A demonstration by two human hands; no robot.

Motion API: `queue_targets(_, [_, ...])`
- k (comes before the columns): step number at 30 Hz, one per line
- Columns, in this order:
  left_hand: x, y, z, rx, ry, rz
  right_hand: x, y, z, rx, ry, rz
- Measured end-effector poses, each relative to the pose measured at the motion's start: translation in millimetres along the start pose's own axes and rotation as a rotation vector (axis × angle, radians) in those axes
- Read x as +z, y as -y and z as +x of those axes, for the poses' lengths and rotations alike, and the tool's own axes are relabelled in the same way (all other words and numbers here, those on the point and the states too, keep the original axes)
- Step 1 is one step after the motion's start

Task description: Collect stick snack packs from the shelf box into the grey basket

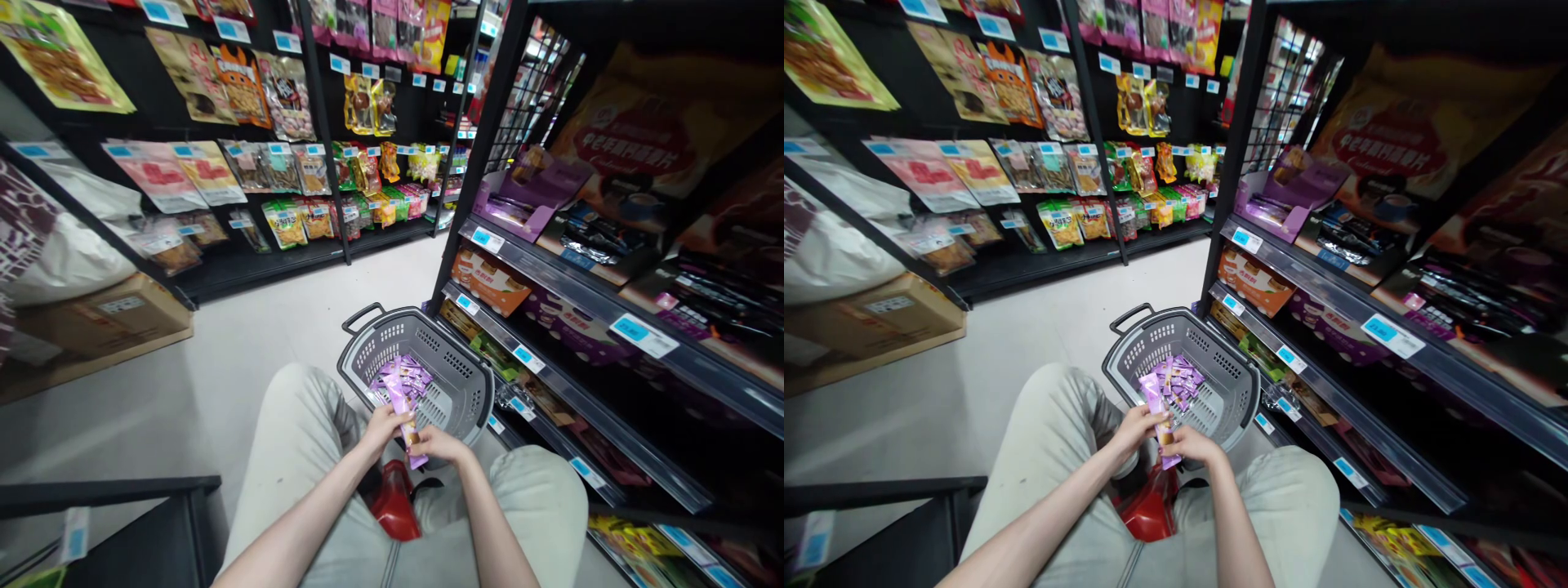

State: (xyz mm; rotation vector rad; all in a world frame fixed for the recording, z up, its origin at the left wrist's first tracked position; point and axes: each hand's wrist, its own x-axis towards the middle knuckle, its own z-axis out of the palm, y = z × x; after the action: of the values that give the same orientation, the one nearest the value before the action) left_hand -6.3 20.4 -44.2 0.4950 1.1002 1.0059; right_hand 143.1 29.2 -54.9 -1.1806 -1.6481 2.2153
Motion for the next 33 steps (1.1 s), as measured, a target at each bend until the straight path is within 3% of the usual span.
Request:
queue_targets(20, [-0.9, -1, -1, -0.104, 0.064, -0.129, 2, 12, -6, -0.048, 0.006, 0.127])
queue_targets(33, [-0.6, 2, 2, -0.009, 0.057, -0.03, 0, 6, -2, -0.073, -0.026, 0.053])
